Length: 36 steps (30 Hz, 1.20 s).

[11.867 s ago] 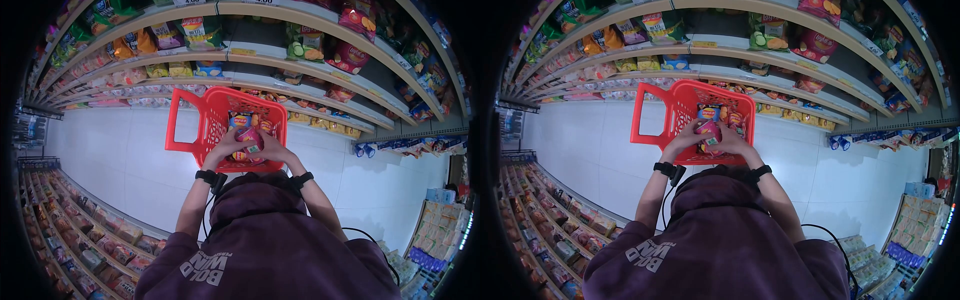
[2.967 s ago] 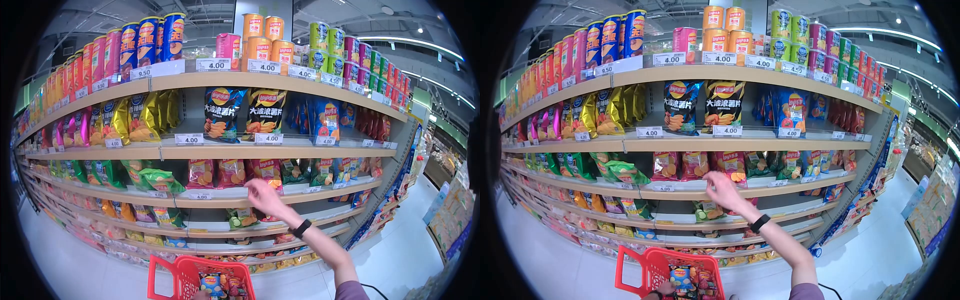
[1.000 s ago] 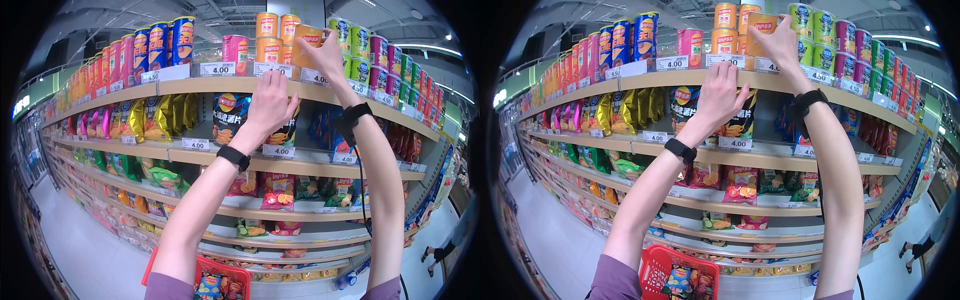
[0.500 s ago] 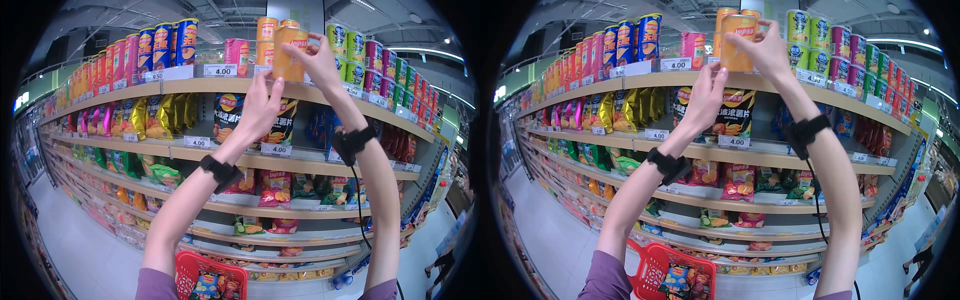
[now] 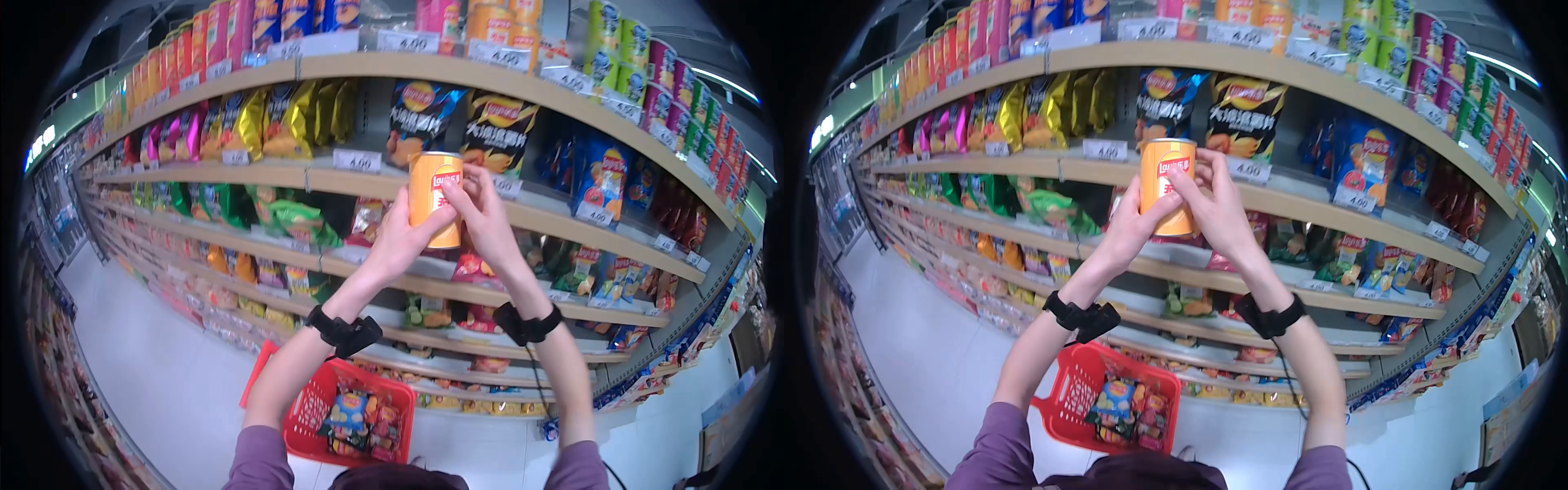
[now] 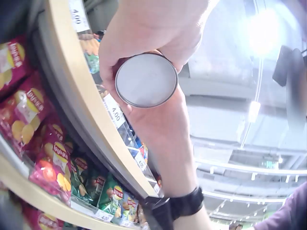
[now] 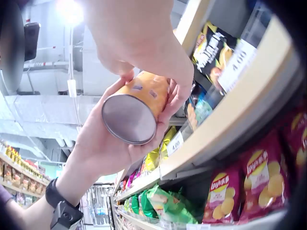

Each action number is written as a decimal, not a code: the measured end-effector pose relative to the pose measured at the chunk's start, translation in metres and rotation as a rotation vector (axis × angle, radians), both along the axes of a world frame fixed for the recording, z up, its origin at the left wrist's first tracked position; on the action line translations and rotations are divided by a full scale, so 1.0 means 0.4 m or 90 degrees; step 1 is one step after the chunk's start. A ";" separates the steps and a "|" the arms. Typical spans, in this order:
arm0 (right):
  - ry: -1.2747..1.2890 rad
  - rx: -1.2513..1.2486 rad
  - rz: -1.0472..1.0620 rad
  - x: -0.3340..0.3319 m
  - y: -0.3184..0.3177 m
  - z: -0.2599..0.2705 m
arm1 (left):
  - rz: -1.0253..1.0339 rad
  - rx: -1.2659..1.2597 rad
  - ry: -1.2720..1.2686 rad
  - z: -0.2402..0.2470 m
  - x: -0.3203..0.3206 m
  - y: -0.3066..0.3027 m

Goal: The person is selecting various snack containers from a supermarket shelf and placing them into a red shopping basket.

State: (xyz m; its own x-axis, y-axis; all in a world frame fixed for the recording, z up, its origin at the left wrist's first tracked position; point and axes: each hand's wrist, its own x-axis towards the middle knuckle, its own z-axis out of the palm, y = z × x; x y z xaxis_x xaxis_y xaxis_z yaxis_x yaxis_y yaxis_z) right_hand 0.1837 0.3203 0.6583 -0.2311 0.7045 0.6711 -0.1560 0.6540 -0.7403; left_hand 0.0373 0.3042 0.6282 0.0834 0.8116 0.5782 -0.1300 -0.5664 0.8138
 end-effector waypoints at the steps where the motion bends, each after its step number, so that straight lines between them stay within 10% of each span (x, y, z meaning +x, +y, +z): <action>1: -0.027 -0.064 -0.016 -0.003 -0.013 -0.045 | -0.028 -0.038 -0.022 -0.045 -0.013 -0.005; 13: 0.082 -0.359 0.054 -0.187 -0.211 -0.437 | -0.131 -0.392 -0.386 -0.375 -0.143 -0.201; 20: 0.182 -0.385 0.074 -0.243 -0.235 -0.509 | -0.010 -0.296 -0.086 -0.459 -0.214 -0.228; 36: 0.054 -0.292 0.202 -0.217 -0.380 -0.460 | -0.110 -0.186 0.068 -0.396 -0.343 -0.381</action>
State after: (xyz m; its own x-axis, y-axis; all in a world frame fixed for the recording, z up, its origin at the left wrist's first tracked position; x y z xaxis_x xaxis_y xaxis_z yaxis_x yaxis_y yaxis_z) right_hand 0.0968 0.1681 0.4743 -0.4376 0.8330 0.3385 -0.3645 0.1798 -0.9137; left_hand -0.1000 0.1517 0.4697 0.2805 0.9102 0.3048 -0.1093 -0.2852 0.9522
